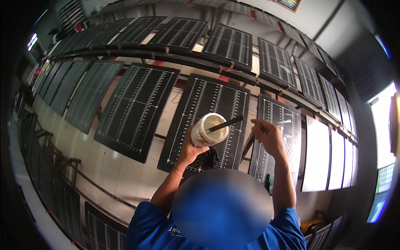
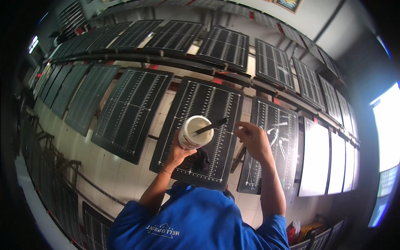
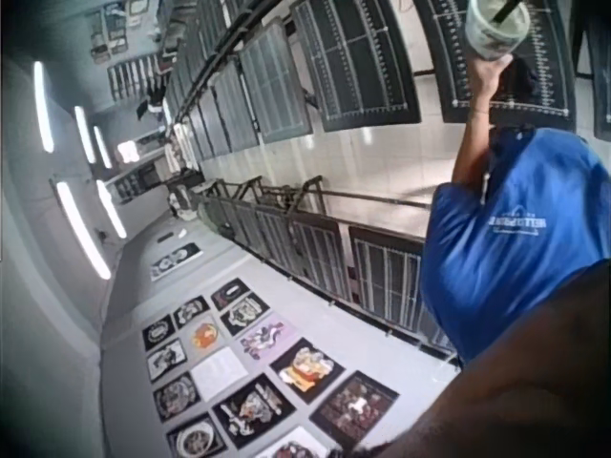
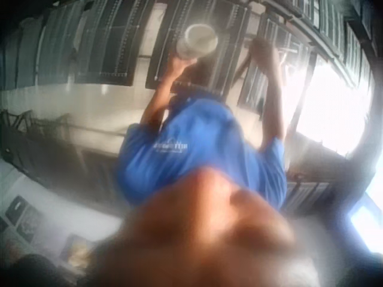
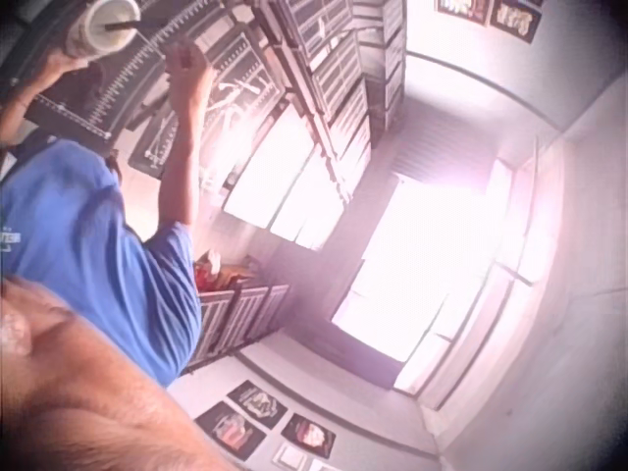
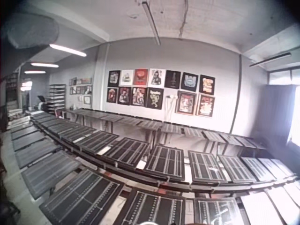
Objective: The person scoops white ink from a bucket using a spatula and applies it to a screen printing frame. They then use a green squeegee to spread the ink evenly across the screen's surface, repeating the process on multiple frames.
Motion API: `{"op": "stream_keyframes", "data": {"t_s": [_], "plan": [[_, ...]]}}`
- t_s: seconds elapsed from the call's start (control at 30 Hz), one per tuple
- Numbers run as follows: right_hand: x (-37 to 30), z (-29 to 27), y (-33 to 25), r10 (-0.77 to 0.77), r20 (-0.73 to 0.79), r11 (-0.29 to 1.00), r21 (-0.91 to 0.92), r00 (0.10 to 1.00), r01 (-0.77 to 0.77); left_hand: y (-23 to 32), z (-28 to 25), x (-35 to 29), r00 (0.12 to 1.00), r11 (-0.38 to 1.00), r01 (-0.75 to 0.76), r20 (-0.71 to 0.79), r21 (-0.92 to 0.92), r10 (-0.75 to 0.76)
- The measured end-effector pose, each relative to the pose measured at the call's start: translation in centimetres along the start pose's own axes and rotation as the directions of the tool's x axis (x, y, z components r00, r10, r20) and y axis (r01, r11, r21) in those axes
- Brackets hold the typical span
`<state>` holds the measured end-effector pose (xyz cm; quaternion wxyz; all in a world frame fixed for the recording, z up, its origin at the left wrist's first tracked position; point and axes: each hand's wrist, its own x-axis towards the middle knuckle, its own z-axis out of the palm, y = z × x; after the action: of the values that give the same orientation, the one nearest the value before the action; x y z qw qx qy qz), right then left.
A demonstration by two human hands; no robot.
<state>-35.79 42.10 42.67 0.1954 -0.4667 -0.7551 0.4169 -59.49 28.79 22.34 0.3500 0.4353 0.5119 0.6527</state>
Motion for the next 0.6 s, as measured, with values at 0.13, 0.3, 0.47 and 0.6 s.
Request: {"op": "stream_keyframes", "data": {"t_s": [0.13,0.3,0.47,0.6], "plan": [[-0.8,1.7,2.0,0.086,0.072,0.996,0.031,0.994,-0.088,0.0,-7.6,-0.4,0.971,0.999,-0.02,-0.238,0.044,0.029],[-3.5,2.7,8.4,0.104,0.157,0.989,0.092,0.982,-0.12,-2.5,-19.7,0.8,0.833,0.957,0.092,-0.547,0.275,0.077],[-7.6,3.4,15.4,0.23,0.127,0.962,0.118,0.965,-0.245,-3.4,-27.5,3.3,0.705,0.962,0.153,-0.708,0.225,0.053],[-10.3,5.3,16.4,0.348,0.157,0.892,0.249,0.924,-0.378,-6.1,-30.4,2.9,0.601,0.946,0.2,-0.795,0.257,0.089]]}}
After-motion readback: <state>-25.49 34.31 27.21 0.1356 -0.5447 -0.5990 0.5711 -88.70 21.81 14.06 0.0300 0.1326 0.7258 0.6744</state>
